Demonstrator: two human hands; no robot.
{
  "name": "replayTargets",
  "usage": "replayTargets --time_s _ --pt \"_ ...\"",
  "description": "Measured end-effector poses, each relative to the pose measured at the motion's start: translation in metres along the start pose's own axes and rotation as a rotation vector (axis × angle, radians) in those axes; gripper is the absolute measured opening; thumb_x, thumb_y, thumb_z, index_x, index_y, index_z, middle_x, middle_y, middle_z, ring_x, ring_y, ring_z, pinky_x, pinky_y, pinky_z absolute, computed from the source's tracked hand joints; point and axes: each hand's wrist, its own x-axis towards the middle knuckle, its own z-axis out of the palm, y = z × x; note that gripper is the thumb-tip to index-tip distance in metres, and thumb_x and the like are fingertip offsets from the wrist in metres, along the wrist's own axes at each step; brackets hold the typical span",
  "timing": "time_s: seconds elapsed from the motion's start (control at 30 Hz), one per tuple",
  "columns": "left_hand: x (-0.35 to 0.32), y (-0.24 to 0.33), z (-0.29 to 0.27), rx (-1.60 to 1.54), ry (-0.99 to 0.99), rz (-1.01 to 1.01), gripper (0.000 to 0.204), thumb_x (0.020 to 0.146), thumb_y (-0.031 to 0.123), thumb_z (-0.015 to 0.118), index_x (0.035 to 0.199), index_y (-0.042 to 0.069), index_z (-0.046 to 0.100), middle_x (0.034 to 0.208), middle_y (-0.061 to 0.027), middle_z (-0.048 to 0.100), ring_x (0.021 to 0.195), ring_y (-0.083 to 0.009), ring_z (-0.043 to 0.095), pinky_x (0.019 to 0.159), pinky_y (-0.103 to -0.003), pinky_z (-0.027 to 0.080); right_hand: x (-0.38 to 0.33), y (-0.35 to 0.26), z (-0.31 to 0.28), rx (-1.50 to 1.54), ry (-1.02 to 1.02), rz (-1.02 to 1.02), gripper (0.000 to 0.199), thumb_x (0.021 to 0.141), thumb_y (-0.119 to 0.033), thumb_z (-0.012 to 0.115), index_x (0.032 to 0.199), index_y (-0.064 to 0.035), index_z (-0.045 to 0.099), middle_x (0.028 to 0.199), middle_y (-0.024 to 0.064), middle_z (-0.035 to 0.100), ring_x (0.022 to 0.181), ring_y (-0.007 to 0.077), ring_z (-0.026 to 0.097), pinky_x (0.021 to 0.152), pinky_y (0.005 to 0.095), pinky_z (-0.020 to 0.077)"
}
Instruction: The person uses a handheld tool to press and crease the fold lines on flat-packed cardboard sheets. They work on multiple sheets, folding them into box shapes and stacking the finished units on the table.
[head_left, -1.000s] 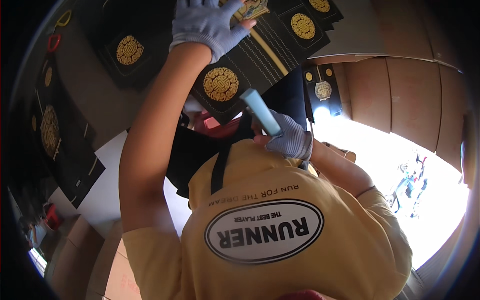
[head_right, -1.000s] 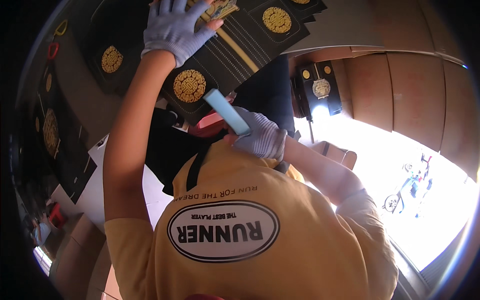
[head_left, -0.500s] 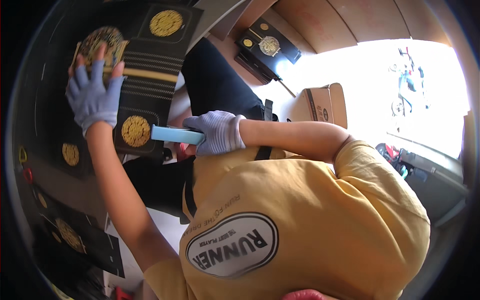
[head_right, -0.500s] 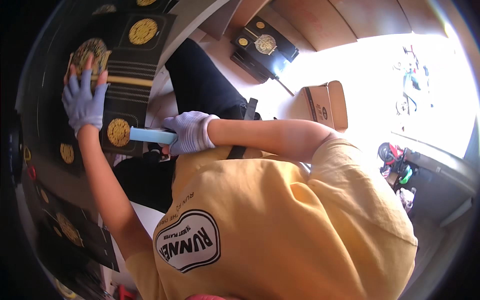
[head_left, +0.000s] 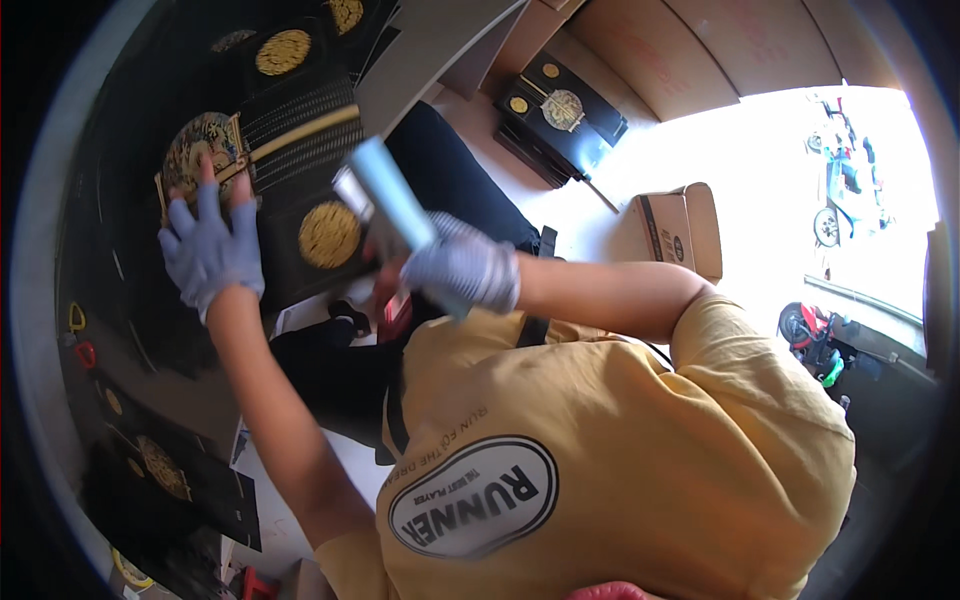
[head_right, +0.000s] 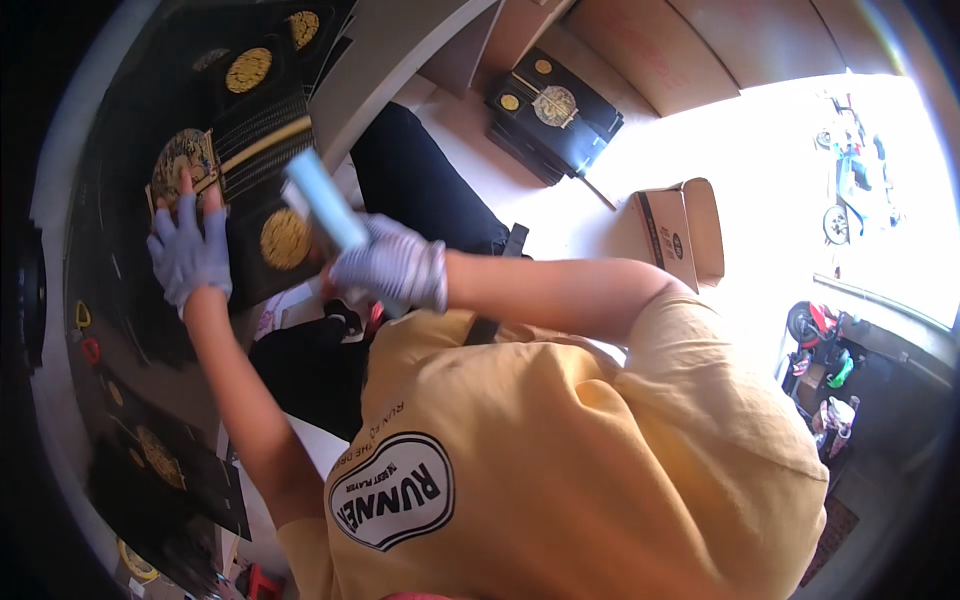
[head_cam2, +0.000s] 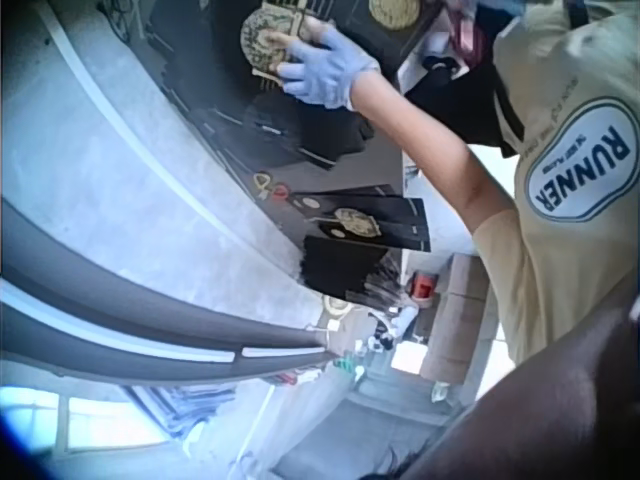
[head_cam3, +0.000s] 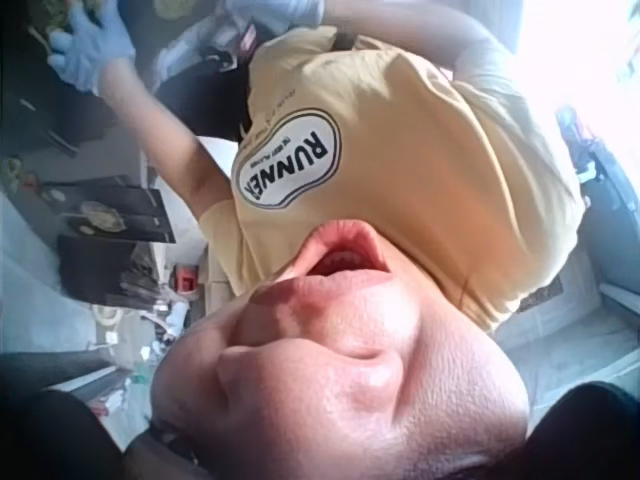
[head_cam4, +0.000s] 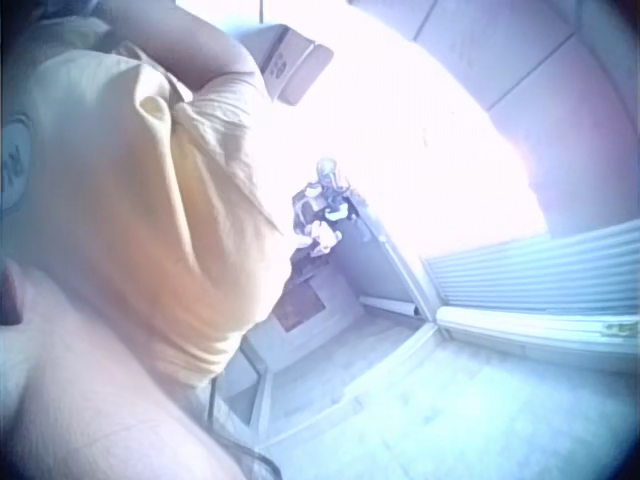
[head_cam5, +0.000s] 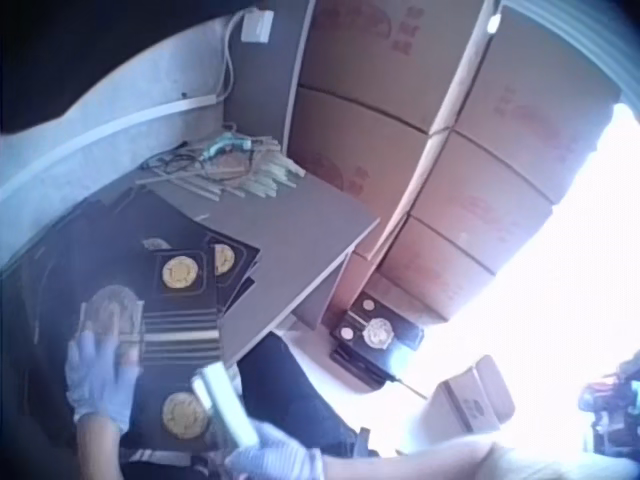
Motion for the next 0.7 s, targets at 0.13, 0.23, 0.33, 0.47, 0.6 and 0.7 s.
replayTargets --time_s 0.13,0.23,0.33,0.47,0.6,0.7 --pt "-0.010 -0.032 -0.016 0.075 0.028 0.319 0.055 0.085 0.051 0.048 0.136 0.034 0.037 0.129 -0.0124 0.042 0.115 -0.0344 0.043 0.092 -0.048 0.038 0.038 -0.068 -0.059 0.186 0.100 -0.216 0.038 0.075 -0.014 0.061 0.108 -0.0003 0.049 0.099 0.0172 0.058 0.092 0.0293 0.062 0.082 0.0392 0.0506" --pt "0.002 -0.025 -0.024 -0.056 0.255 0.770 0.058 0.081 0.043 0.057 0.134 0.028 0.041 0.137 -0.0120 0.035 0.126 -0.0356 0.033 0.101 -0.053 0.030 0.078 -0.111 -0.068 0.370 0.001 -0.429 0.030 0.079 -0.013 0.060 0.104 0.0009 0.051 0.104 0.0162 0.056 0.106 0.0338 0.057 0.086 0.0430 0.0505" --pt "0.022 -0.014 -0.007 -0.071 0.163 0.678 0.063 0.082 0.049 0.054 0.138 0.029 0.033 0.146 -0.0097 0.024 0.133 -0.0348 0.024 0.106 -0.054 0.023 0.087 -0.129 -0.040 -0.154 0.189 -0.601 0.032 0.083 -0.015 0.057 0.110 0.0031 0.054 0.101 0.0132 0.058 0.101 0.0269 0.059 0.082 0.0345 0.0513" --pt "0.061 -0.018 0.019 -0.066 0.105 0.128 0.065 0.086 0.064 0.031 0.141 0.030 0.026 0.149 -0.0074 0.019 0.135 -0.0337 0.021 0.107 -0.053 0.019 0.047 -0.107 -0.042 -0.261 0.196 -0.580 0.028 0.085 -0.012 0.056 0.111 -0.0017 0.053 0.097 0.0068 0.062 0.085 0.0104 0.058 0.073 0.0232 0.0467" --pt "0.071 -0.019 0.022 -0.035 0.089 -0.190 0.070 0.084 0.071 0.021 0.142 0.031 0.024 0.150 -0.0038 0.018 0.135 -0.0318 0.023 0.107 -0.052 0.017 0.007 -0.059 -0.061 -0.427 0.035 -0.200 0.029 0.075 -0.013 0.060 0.101 -0.0037 0.053 0.077 0.0038 0.056 0.073 0.0116 0.055 0.068 0.0248 0.0449" --pt "0.070 -0.019 0.021 -0.055 0.105 -0.191 0.072 0.083 0.071 0.020 0.142 0.030 0.025 0.150 -0.0018 0.020 0.134 -0.0317 0.024 0.107 -0.052 0.017 0.009 -0.028 -0.061 -0.286 0.062 0.015 0.033 0.073 -0.014 0.066 0.102 -0.0044 0.053 0.078 0.0035 0.056 0.074 0.0115 0.055 0.067 0.0239 0.0453"
